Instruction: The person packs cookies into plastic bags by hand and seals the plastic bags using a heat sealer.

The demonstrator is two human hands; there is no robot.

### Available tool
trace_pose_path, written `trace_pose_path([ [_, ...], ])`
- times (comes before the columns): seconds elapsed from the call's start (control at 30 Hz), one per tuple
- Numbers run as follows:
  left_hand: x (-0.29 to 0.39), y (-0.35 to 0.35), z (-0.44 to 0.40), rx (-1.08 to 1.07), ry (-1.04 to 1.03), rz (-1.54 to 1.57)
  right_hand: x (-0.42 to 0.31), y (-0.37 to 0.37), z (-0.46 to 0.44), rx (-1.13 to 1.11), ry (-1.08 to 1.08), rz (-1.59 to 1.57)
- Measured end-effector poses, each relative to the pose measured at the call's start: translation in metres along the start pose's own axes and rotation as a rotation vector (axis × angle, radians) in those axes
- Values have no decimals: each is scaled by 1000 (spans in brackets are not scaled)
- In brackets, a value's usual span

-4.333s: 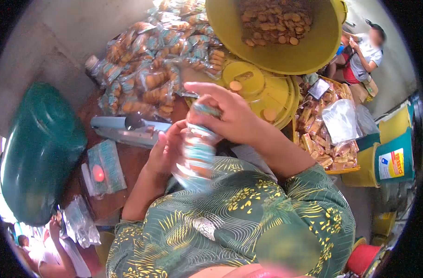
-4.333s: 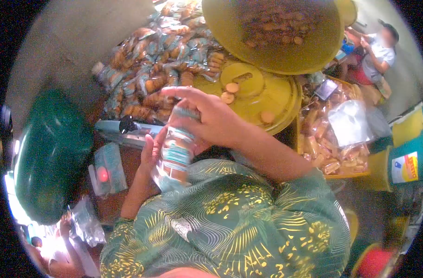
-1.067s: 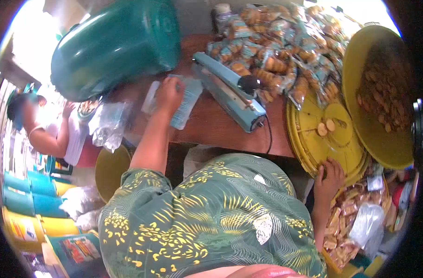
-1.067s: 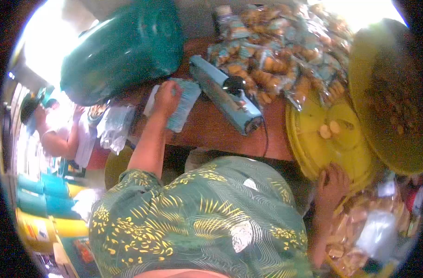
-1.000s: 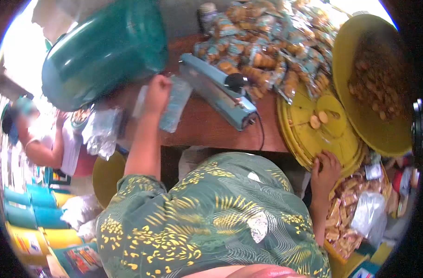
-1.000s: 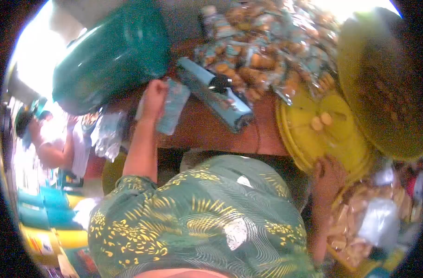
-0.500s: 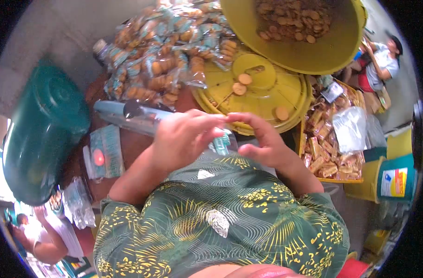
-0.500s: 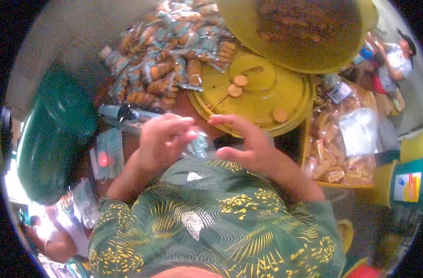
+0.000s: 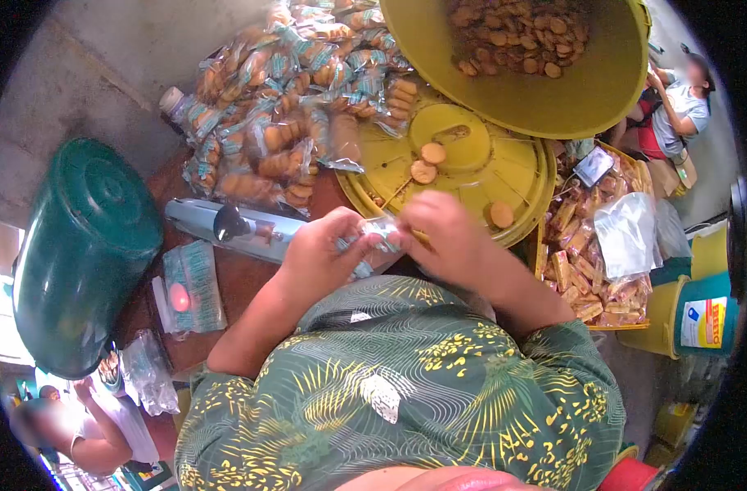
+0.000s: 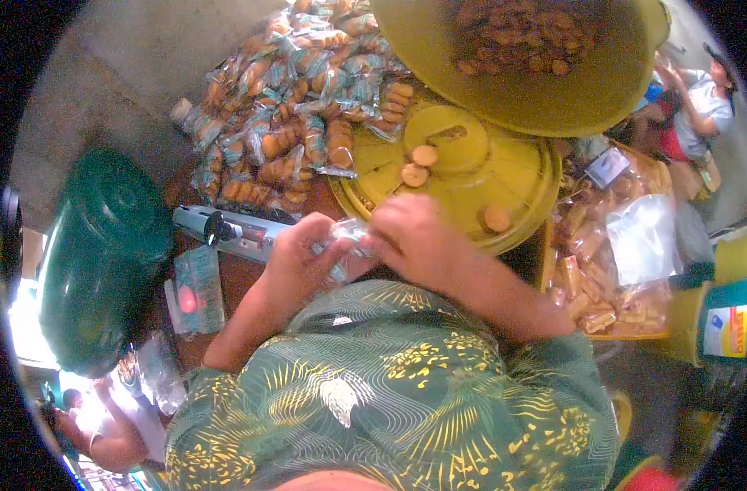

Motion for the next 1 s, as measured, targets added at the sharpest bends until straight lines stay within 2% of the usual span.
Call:
trace_pose_path([
  [0.03, -16, 2, 1, 48, 153, 127, 12, 2, -9, -13, -16, 34],
  [0.07, -21, 2, 3, 63, 177, 239, 33, 6, -13, 116, -34, 112],
  [0.17, -40, 0, 9, 99, -72, 109, 85, 17, -31, 184, -107, 273],
  [0.2, -41, -4, 12, -17, 170, 93, 107, 4, -30, 42, -186, 363],
  [0.27, -43, -2, 9, -24, 118, 58, 148, -18, -23, -247, -331, 535],
  [0.37, -43, 2, 6, 57, 114, 161, 132, -12, -16, -245, -245, 477],
  [0.47, -52, -1, 4, 55, 90, 225, 126, 12, -5, -2, -274, 177],
  [0.57, -30, -3, -7, 33, -144, 56, 141, 36, 8, 91, -489, 301],
  [0.67, -11, -8, -18, -19, -157, -13, 144, 31, 14, -5, -454, 392],
  [0.77, -9, -11, -19, -9, -207, -59, 152, 34, 23, 17, -689, 188],
  [0.87, -16, -13, -16, -9, -188, -74, 161, 36, 29, 228, -696, -113],
  [0.97, -20, -12, -14, -39, -135, -97, 151, 9, 13, -4, -550, -83],
  [1.0, -21, -12, -13, -33, -149, -100, 151, 3, 11, -6, -491, -42],
])
Point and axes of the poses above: each hand's wrist, its own z-axis away from the middle knuckle, its own y-axis out of the back of the hand, x = y × z, the point moved 10 cm from there along -z, towards the middle knuckle, and after that the axes turned 3 degrees about x, right-handed, at the moved point
